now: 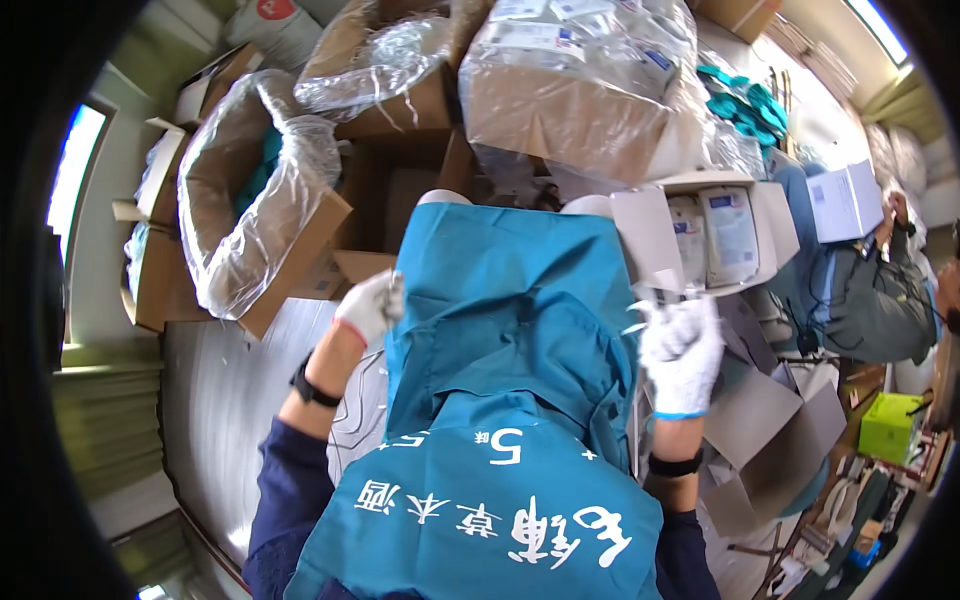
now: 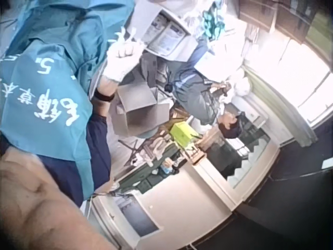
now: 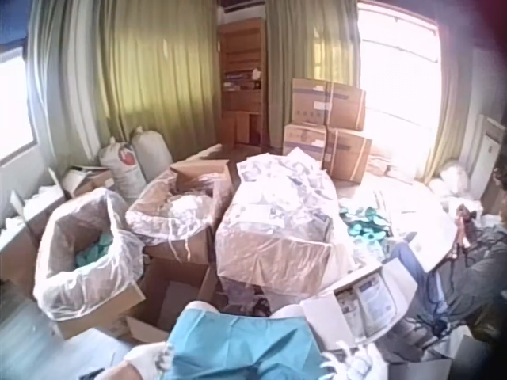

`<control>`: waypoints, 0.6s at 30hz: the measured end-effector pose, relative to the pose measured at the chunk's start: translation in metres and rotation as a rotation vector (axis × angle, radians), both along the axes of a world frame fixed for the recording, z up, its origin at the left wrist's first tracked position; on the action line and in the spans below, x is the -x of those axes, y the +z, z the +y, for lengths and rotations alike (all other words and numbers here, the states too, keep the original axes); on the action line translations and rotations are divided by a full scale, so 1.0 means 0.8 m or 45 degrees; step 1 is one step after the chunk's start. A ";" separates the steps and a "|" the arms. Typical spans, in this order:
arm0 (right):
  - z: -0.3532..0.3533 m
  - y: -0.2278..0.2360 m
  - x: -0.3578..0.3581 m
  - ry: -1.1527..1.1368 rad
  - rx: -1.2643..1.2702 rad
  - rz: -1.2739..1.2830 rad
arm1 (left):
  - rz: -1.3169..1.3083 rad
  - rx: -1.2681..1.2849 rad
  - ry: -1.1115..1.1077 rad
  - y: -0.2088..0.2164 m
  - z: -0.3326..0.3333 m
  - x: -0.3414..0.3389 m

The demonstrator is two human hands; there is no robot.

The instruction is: The person sits on the floor and repeatedly packs teal face masks into small white paper bags. They fold the masks, place them inside the bags, and tie the bags closed with white strings. The person works continuously on their lap, surrounded by cardboard boxes and packaging materials.

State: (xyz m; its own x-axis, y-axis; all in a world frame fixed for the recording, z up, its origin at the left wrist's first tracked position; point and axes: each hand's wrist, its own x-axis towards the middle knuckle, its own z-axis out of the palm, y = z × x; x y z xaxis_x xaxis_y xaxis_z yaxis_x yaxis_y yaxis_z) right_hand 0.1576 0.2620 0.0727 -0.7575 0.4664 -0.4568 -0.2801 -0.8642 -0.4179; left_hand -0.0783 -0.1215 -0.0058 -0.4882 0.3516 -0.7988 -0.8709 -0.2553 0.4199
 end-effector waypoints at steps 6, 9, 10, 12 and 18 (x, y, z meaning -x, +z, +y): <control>-0.081 0.009 0.099 0.431 0.331 -0.072 | 0.707 0.665 0.096 0.022 0.044 0.113; -0.086 -0.029 0.121 0.529 0.313 0.136 | 1.835 1.078 -0.520 0.064 0.113 0.051; -0.096 -0.025 0.126 0.524 0.203 0.144 | 2.068 0.896 -0.780 0.084 0.134 0.029; -0.101 -0.043 0.137 0.591 0.250 0.165 | 2.314 0.712 -0.891 0.074 0.171 -0.021; -0.114 -0.055 0.128 0.704 0.038 0.095 | 2.164 0.430 -0.624 0.034 0.210 -0.057</control>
State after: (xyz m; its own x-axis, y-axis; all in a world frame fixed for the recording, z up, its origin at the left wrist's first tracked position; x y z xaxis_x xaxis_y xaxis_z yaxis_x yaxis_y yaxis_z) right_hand 0.0548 0.1706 0.0284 -0.9164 -0.0224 -0.3995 0.1908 -0.9021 -0.3871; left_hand -0.0330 0.0464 0.0211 -0.6771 0.6461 0.3523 0.5611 0.1434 0.8152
